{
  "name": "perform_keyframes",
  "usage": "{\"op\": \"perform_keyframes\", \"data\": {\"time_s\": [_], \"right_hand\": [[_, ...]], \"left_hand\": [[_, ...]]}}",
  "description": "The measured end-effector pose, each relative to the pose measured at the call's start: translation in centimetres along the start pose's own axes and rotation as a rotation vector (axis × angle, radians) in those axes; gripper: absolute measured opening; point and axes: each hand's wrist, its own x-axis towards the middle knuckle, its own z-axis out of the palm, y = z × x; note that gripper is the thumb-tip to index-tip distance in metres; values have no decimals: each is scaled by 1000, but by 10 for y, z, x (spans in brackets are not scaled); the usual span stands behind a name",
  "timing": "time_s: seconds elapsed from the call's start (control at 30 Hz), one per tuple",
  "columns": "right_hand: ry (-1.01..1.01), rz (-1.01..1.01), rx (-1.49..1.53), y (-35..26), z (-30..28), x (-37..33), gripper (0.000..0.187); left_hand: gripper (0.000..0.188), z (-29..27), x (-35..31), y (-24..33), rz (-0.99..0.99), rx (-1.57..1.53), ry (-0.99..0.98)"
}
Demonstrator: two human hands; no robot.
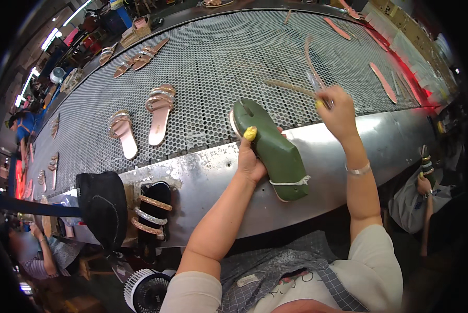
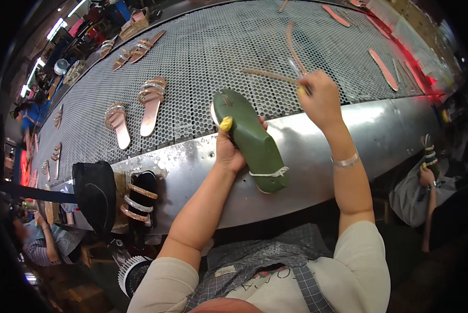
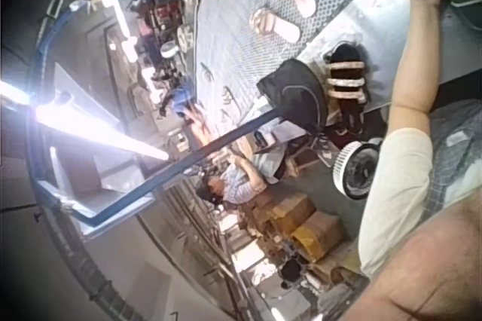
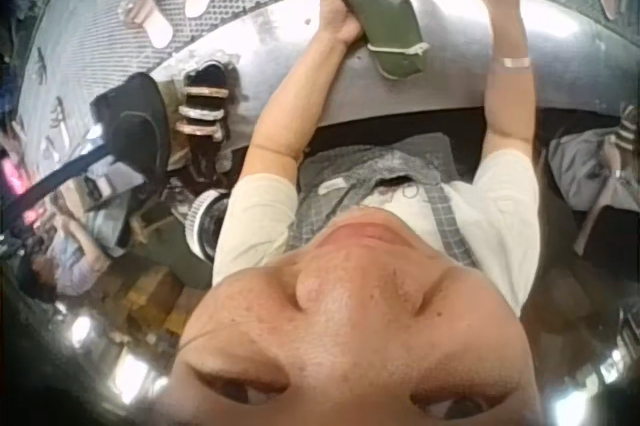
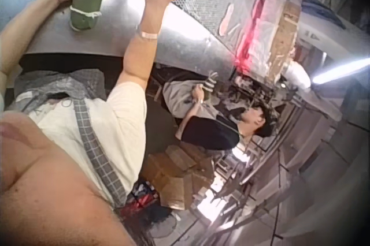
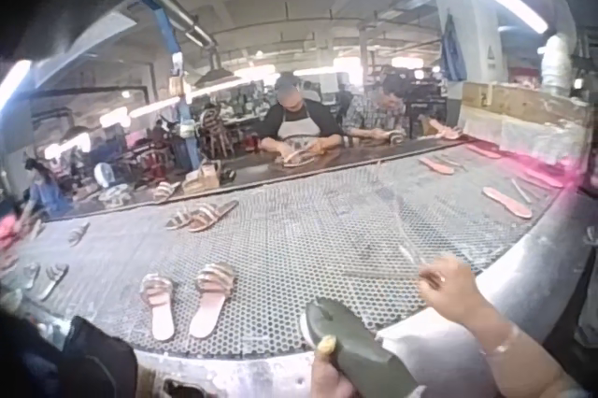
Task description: The person assembles sandals by wrapping decorative straps around shoe lasts and pressing them onto sandal soles by hand, then handles a black mesh pouch.
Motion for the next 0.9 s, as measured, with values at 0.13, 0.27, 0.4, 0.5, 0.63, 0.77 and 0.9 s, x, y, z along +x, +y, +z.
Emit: {"op": "perform_keyframes", "data": {"time_s": [0.13,0.27,0.4,0.5,0.63,0.77,0.9], "right_hand": [[-212,209,-6,17,-30,-99,13],[-83,114,-199,31,-23,-142,15],[-22,89,-240,24,-24,-146,13],[13,5,-205,24,-25,-143,16],[16,-11,-8,38,-16,-151,22],[-37,159,220,49,-21,-156,24],[63,71,203,51,-25,-164,24]], "left_hand": [[64,-8,-2,4,-12,-37,-125],[75,2,-34,-15,-35,38,-265],[68,20,-92,-64,-187,190,-522],[68,4,-133,-104,-98,198,-428],[64,-27,-164,-139,-220,-6,-342],[60,-51,-162,-153,-306,-107,-300],[54,-63,-156,-162,-334,-140,-270]]}}
